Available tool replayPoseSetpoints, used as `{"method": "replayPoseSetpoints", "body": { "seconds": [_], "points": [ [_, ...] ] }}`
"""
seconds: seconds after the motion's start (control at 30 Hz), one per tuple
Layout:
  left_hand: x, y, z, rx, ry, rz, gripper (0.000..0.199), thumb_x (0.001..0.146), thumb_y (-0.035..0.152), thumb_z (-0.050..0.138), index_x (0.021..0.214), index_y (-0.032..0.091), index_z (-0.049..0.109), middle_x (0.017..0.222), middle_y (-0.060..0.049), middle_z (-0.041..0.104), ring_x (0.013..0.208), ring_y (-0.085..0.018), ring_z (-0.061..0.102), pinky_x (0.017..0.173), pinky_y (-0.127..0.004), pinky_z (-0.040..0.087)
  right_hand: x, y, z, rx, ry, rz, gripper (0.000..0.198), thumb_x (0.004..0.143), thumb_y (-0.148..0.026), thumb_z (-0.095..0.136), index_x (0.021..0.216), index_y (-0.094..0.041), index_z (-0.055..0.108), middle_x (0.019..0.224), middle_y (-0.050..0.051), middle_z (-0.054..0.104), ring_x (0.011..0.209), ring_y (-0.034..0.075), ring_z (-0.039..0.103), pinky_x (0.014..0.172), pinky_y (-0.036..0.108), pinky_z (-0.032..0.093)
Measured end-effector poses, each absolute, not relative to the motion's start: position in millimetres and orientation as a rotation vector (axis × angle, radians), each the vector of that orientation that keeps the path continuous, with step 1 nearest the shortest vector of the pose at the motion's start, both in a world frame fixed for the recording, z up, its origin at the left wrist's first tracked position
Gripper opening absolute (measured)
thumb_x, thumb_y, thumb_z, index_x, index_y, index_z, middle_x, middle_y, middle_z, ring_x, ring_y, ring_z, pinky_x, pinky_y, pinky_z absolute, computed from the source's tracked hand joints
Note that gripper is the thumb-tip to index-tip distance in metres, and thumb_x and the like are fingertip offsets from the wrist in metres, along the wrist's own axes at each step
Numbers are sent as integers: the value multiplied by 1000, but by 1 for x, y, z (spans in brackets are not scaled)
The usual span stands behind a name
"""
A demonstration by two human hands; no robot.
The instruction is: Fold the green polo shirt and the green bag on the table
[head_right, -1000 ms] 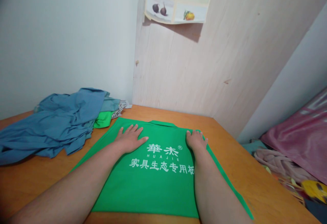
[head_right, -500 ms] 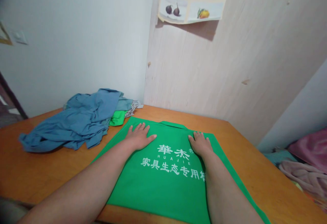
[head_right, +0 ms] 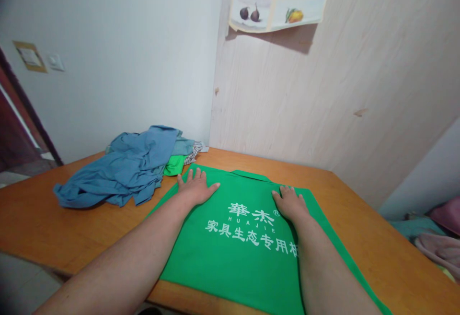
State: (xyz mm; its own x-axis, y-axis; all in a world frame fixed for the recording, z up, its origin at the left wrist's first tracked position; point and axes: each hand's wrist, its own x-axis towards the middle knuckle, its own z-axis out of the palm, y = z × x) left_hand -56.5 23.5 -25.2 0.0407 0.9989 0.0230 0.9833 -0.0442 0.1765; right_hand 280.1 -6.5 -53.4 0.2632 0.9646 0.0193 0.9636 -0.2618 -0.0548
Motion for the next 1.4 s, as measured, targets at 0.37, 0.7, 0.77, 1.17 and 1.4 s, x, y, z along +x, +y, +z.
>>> {"method": "replayPoseSetpoints", "body": {
  "seconds": [0.37,0.7,0.77,1.17,1.4],
  "points": [
    [-36,-1,-25,2501,1608,143,94,84,82,12,155,22,25,163,-8,11,150,-32,2,116,-62,4,278,-5,-53,-2485,-1841,44,73,96,-61,17,152,-17,33,161,10,25,148,29,18,116,59,14],
    [-42,7,-26,2412,1781,143,97,83,83,12,155,19,26,162,-11,16,149,-35,7,115,-63,6,292,-8,-45,-2611,-1568,-25,66,96,-51,18,144,-16,46,152,15,40,143,33,28,113,63,15],
    [-39,6,-25,2435,1755,152,98,83,83,12,155,17,26,162,-12,15,149,-35,6,115,-63,5,284,-8,-43,-2555,-1609,-40,68,96,-53,17,145,-15,44,154,15,39,144,33,27,114,61,17],
    [-40,2,-22,2473,1616,88,98,82,85,17,156,21,25,162,-10,11,150,-32,3,116,-61,7,262,-5,-51,-2437,-1893,113,71,97,-59,18,154,-16,28,162,9,22,149,28,16,117,57,14],
    [-42,2,-22,2485,1604,90,97,84,83,14,156,19,24,162,-11,10,150,-32,5,116,-61,8,278,-6,-45,-2554,-1637,-13,61,98,-47,21,144,-13,44,154,14,39,144,31,27,115,57,18]
  ]
}}
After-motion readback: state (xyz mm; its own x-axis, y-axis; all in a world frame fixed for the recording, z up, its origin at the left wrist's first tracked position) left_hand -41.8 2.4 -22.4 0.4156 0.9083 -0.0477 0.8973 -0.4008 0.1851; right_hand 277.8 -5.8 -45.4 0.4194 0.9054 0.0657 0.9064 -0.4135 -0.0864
